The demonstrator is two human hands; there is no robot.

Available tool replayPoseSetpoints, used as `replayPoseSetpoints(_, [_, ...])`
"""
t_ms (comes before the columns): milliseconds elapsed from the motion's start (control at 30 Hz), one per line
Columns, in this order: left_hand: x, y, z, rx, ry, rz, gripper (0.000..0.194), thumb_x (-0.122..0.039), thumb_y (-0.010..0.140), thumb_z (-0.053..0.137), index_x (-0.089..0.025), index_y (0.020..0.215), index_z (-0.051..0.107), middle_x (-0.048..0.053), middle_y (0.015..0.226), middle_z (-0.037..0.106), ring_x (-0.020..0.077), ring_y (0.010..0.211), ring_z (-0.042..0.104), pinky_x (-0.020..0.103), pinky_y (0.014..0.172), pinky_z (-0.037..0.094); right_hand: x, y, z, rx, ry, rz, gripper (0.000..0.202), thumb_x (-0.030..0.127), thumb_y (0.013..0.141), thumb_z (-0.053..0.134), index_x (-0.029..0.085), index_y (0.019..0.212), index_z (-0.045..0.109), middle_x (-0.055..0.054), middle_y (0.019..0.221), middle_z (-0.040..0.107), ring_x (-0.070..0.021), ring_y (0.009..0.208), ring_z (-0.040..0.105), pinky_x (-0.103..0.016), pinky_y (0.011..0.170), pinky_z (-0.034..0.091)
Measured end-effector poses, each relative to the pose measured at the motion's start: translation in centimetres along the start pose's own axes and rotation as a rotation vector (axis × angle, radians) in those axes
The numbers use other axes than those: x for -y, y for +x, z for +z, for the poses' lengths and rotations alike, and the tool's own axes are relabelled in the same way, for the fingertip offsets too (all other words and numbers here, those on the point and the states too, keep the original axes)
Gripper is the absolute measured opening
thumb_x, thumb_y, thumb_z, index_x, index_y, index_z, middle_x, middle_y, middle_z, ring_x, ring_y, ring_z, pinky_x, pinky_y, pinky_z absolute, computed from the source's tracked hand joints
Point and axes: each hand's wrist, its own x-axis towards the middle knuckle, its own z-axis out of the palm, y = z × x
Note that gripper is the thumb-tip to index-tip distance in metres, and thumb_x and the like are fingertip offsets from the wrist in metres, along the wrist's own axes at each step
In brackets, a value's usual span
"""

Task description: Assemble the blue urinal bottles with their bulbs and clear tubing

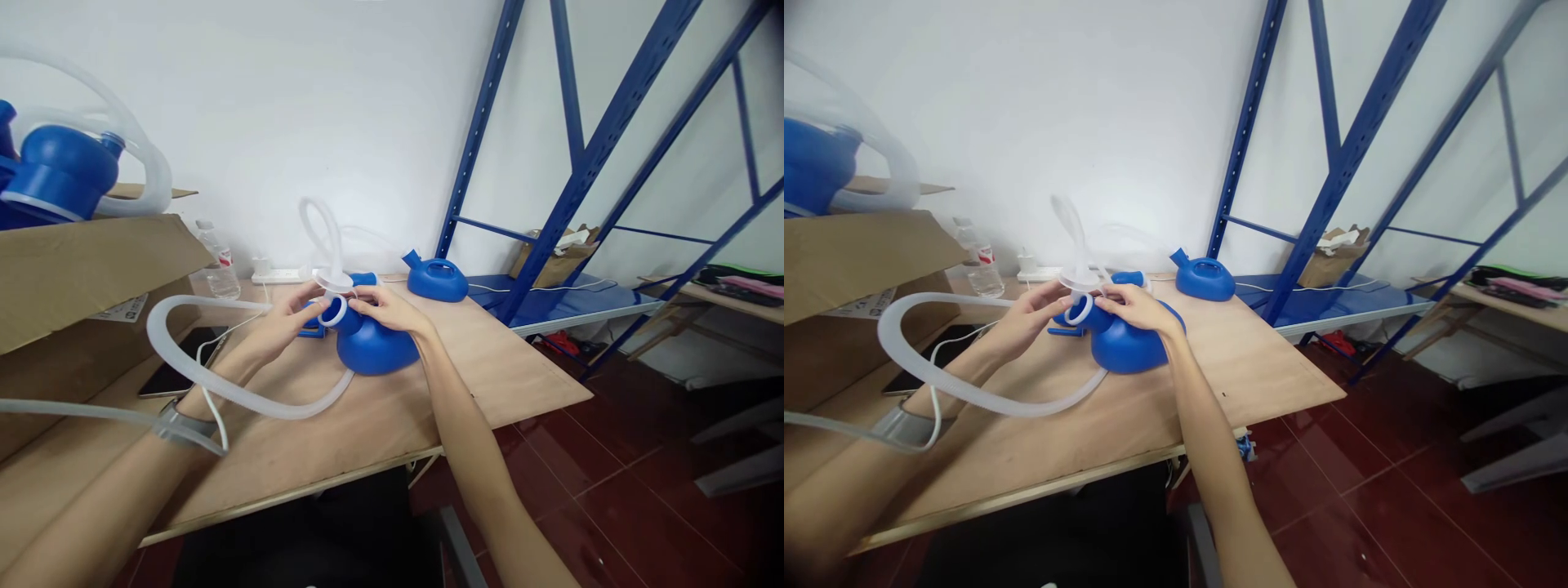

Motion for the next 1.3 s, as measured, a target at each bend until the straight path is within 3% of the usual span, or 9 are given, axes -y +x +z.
replayPoseSetpoints(133, [-0.5, 2.1, 1.2, -0.004, 0.059, 0.064, 0.063, -0.061, 0.087, 0.075, -0.017, 0.132, 0.069, 0.012, 0.121, 0.077, 0.0297, 0.114, 0.070, 0.040, 0.101, 0.055, -0.6, 0.1, 0.4, -0.135, -0.127, 0.022, 0.036, 0.026, 0.105, 0.045, 0.019, 0.133, 0.067, -0.007, 0.120, 0.078, -0.0204, 0.112, 0.073, -0.033, 0.101, 0.053])
replayPoseSetpoints(267, [0.2, 3.6, 2.2, -0.053, 0.119, 0.106, 0.064, -0.064, 0.086, 0.073, -0.015, 0.128, 0.068, 0.012, 0.118, 0.076, 0.0279, 0.106, 0.072, 0.038, 0.093, 0.057, -0.5, 0.1, 0.8, -0.208, -0.271, 0.044, 0.037, 0.019, 0.104, 0.041, 0.019, 0.130, 0.066, -0.009, 0.122, 0.077, -0.0212, 0.113, 0.073, -0.034, 0.103, 0.051])
replayPoseSetpoints(400, [1.2, 2.9, 2.1, -0.037, 0.367, 0.161, 0.055, -0.064, 0.089, 0.065, -0.018, 0.118, 0.072, 0.013, 0.122, 0.073, 0.0298, 0.112, 0.068, 0.037, 0.087, 0.056, -0.6, 0.3, 0.6, -0.360, -0.235, 0.068, 0.046, 0.012, 0.099, 0.036, 0.017, 0.135, 0.063, -0.010, 0.121, 0.077, -0.0210, 0.106, 0.074, -0.033, 0.099, 0.054])
replayPoseSetpoints(500, [1.8, 1.4, 1.4, 0.021, 0.642, 0.311, 0.051, -0.062, 0.095, 0.056, -0.018, 0.113, 0.075, 0.014, 0.124, 0.072, 0.0313, 0.115, 0.067, 0.041, 0.097, 0.053, -0.6, 0.5, 0.5, -0.425, -0.281, 0.092, 0.052, 0.009, 0.093, 0.040, 0.016, 0.140, 0.062, -0.011, 0.131, 0.074, -0.0218, 0.120, 0.070, -0.033, 0.106, 0.051])
replayPoseSetpoints(667, [2.7, -0.4, 0.8, -0.044, 1.009, 0.382, 0.063, -0.067, 0.093, 0.060, -0.020, 0.135, 0.064, 0.015, 0.125, 0.074, 0.0344, 0.107, 0.071, 0.042, 0.095, 0.051, 0.6, 1.3, 0.9, -0.364, -0.498, 0.301, 0.055, 0.009, 0.097, 0.041, 0.016, 0.149, 0.058, -0.014, 0.140, 0.071, -0.0249, 0.132, 0.064, -0.036, 0.112, 0.047])
replayPoseSetpoints(833, [3.3, -0.4, 1.4, -0.102, 1.284, 0.313, 0.057, -0.064, 0.098, 0.054, -0.017, 0.129, 0.064, 0.018, 0.113, 0.077, 0.0333, 0.095, 0.074, 0.037, 0.083, 0.050, 1.6, 1.3, 1.7, -0.277, -0.706, 0.447, 0.056, 0.020, 0.104, 0.039, 0.019, 0.160, 0.045, -0.016, 0.142, 0.069, -0.0313, 0.132, 0.064, -0.043, 0.111, 0.047])
replayPoseSetpoints(1000, [3.0, 0.2, 2.0, -0.105, 1.415, 0.280, 0.057, -0.068, 0.097, 0.052, -0.015, 0.115, 0.066, 0.020, 0.099, 0.077, 0.0341, 0.090, 0.074, 0.035, 0.074, 0.047, 1.7, 1.3, 2.1, -0.274, -0.792, 0.595, 0.069, 0.036, 0.107, 0.041, 0.006, 0.167, 0.024, -0.027, 0.136, 0.069, -0.0381, 0.125, 0.068, -0.047, 0.105, 0.049])
replayPoseSetpoints(1100, [2.8, 0.4, 2.2, -0.102, 1.427, 0.226, 0.057, -0.067, 0.098, 0.049, -0.014, 0.113, 0.066, 0.021, 0.097, 0.077, 0.0352, 0.085, 0.074, 0.037, 0.072, 0.046, 1.7, 1.4, 2.1, -0.267, -0.791, 0.613, 0.064, 0.043, 0.109, 0.038, 0.007, 0.162, 0.036, -0.027, 0.130, 0.072, -0.0387, 0.123, 0.069, -0.048, 0.104, 0.049])
replayPoseSetpoints(1300, [2.2, 0.5, 2.2, -0.151, 1.380, 0.150, 0.047, -0.056, 0.104, 0.040, -0.018, 0.105, 0.066, 0.015, 0.089, 0.077, 0.0316, 0.080, 0.073, 0.036, 0.071, 0.045, 1.9, 1.5, 2.3, -0.268, -0.829, 0.612, 0.046, 0.039, 0.110, 0.034, 0.017, 0.142, 0.059, -0.021, 0.124, 0.076, -0.0372, 0.116, 0.073, -0.048, 0.098, 0.052])
